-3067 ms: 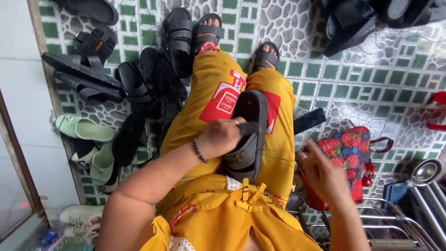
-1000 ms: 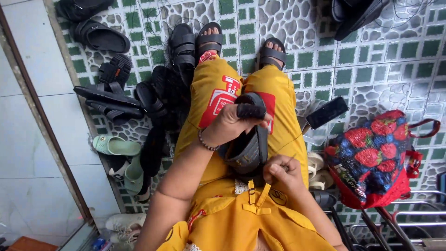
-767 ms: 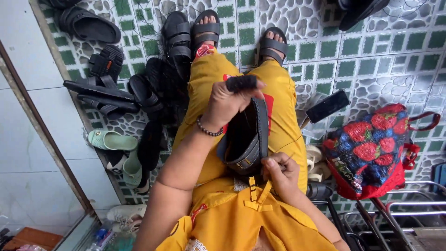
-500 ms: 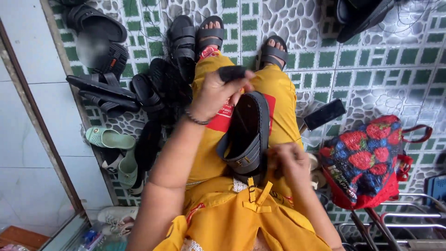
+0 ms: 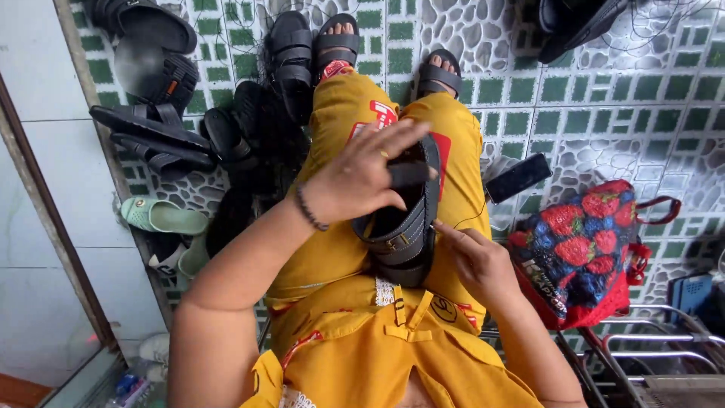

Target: The person sews a black sandal strap by hand using a needle and thread while sitting on a tiled floor.

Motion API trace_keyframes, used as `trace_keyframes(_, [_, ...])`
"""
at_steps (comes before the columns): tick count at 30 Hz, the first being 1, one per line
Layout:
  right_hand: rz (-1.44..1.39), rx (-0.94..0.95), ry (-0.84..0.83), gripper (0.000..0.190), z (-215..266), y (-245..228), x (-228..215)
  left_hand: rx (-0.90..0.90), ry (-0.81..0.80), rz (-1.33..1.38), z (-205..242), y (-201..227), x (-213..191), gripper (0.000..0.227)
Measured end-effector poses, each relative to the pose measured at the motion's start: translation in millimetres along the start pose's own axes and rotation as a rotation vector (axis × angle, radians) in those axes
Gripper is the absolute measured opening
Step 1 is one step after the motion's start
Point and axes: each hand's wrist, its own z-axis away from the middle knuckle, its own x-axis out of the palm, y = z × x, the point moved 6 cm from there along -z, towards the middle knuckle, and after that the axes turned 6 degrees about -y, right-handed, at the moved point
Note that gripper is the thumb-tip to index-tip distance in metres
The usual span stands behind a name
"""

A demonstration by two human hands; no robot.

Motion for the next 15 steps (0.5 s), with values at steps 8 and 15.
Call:
trace_keyframes(8, [0.026,0.021,-0.088,0.041,-8.9,-13.8,-11.7,0.129,-0.302,0.075,-14.8,-7.6,51.8,0.032])
trace_keyframes(15, [0.360,-0.101,-0.197,0.026,-23.8,-20.0,-17.5,0.124,-0.244,-0.010,-17.3,-8.3,71.0,0.033])
